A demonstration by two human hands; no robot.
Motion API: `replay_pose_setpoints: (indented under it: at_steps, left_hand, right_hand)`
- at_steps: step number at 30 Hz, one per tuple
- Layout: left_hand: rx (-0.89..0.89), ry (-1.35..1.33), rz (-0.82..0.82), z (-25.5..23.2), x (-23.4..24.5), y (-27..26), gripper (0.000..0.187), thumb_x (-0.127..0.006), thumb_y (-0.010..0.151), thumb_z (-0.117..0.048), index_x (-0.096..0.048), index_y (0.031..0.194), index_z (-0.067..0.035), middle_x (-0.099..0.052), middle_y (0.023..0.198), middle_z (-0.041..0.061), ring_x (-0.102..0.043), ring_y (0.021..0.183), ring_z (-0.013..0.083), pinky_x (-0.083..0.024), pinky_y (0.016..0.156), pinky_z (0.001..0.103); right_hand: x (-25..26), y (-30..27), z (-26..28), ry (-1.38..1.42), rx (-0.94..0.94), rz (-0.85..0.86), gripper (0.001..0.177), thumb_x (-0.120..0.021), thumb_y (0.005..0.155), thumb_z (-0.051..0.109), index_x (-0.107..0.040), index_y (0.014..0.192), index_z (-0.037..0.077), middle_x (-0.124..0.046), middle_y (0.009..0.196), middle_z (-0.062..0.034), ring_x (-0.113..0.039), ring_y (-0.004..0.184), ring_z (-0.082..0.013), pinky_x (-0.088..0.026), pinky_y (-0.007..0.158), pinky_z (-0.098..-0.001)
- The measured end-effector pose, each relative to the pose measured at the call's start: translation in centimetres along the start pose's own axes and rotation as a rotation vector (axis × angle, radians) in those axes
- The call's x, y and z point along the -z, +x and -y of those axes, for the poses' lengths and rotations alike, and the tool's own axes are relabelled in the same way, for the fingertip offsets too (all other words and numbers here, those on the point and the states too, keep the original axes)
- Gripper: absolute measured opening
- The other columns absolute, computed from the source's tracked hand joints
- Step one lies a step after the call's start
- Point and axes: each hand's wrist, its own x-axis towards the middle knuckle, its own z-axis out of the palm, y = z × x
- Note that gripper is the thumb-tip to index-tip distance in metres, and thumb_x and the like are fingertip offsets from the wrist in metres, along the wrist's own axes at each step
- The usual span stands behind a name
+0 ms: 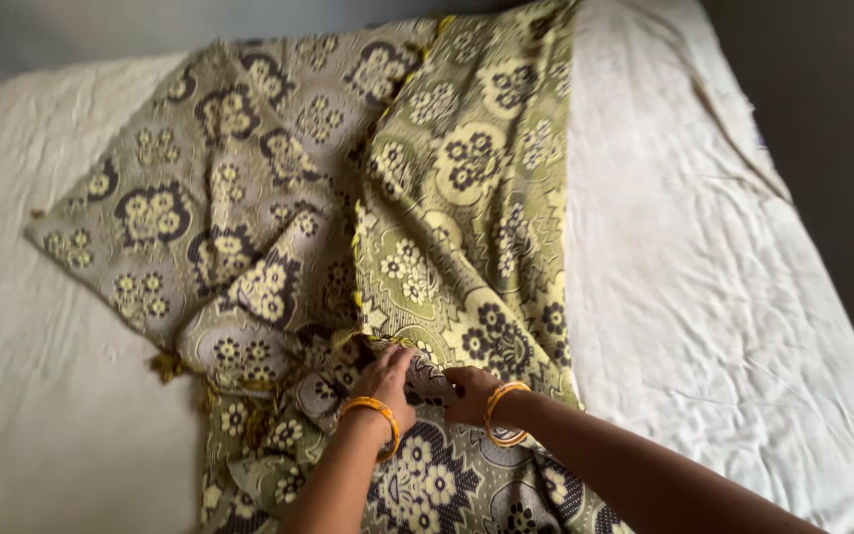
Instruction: The person spreads a patterned bedsheet over a mattress, smoothing and tucking the edges to fit the mattress. The person adjusts the sheet around the corners and sides to ensure it is flat and secure.
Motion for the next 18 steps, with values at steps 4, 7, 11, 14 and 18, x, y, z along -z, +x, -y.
replay_pose_setpoints:
  at_steps: [4,7,11,14,18]
  left_hand:
    - [-0.153,0.336,-0.053,-1.6,2.1,0.2,0.081,-0.075,0.083,-0.004,-0.04,0.151,-0.031,-0.017,0.169,-0.001,-0.016,0.156,0.0255,-0.015,0.128,0.043]
    - [-0.262,0.444,-0.1,-2.2,3.7,0.7,0.064,-0.076,0.083,-0.01,-0.052,0.14,-0.025,-0.035,0.161,0.0,-0.025,0.153,0.023,-0.011,0.13,0.046]
    - [-0.288,0.526,-0.093,-3.6,6.4,1.1,0.047,-0.072,0.084,-0.012,-0.059,0.128,-0.021,-0.061,0.138,0.003,-0.047,0.141,0.023,-0.018,0.13,0.046]
    - [-0.339,0.622,-0.128,-4.6,7.8,2.1,0.048,-0.068,0.086,-0.007,-0.057,0.131,-0.02,-0.068,0.127,0.006,-0.057,0.131,0.0253,-0.027,0.124,0.046]
    - [-0.506,0.739,-0.31,-5.4,9.5,4.1,0.049,-0.068,0.082,-0.001,-0.063,0.127,-0.023,-0.064,0.129,0.002,-0.056,0.128,0.0245,-0.036,0.111,0.046]
  right_hand:
    - [2.2,-2.3,1.4,0.071,-0.038,-0.133,0.057,-0.081,0.068,0.031,-0.071,0.12,0.01,-0.077,0.11,-0.0098,-0.073,0.103,-0.0239,-0.056,0.094,-0.0359]
    - [3.3,-4.1,2.4,0.164,-0.031,-0.221,0.058,-0.083,0.068,0.033,-0.071,0.119,0.008,-0.077,0.11,-0.0109,-0.073,0.103,-0.0237,-0.057,0.094,-0.0354]
    - [4.7,-6.1,3.6,0.194,0.004,-0.337,0.058,-0.083,0.071,0.031,-0.068,0.123,0.01,-0.075,0.113,-0.0104,-0.071,0.106,-0.0237,-0.055,0.095,-0.0336]
    - [5.8,-7.8,4.1,0.161,0.064,-0.378,0.052,-0.079,0.076,0.028,-0.069,0.124,0.01,-0.076,0.112,-0.0125,-0.072,0.104,-0.025,-0.056,0.092,-0.0346]
    - [8.2,-10.0,5.4,0.163,0.06,-0.533,0.048,-0.074,0.078,0.015,-0.063,0.125,0.013,-0.077,0.112,-0.0131,-0.074,0.106,-0.0246,-0.058,0.091,-0.036]
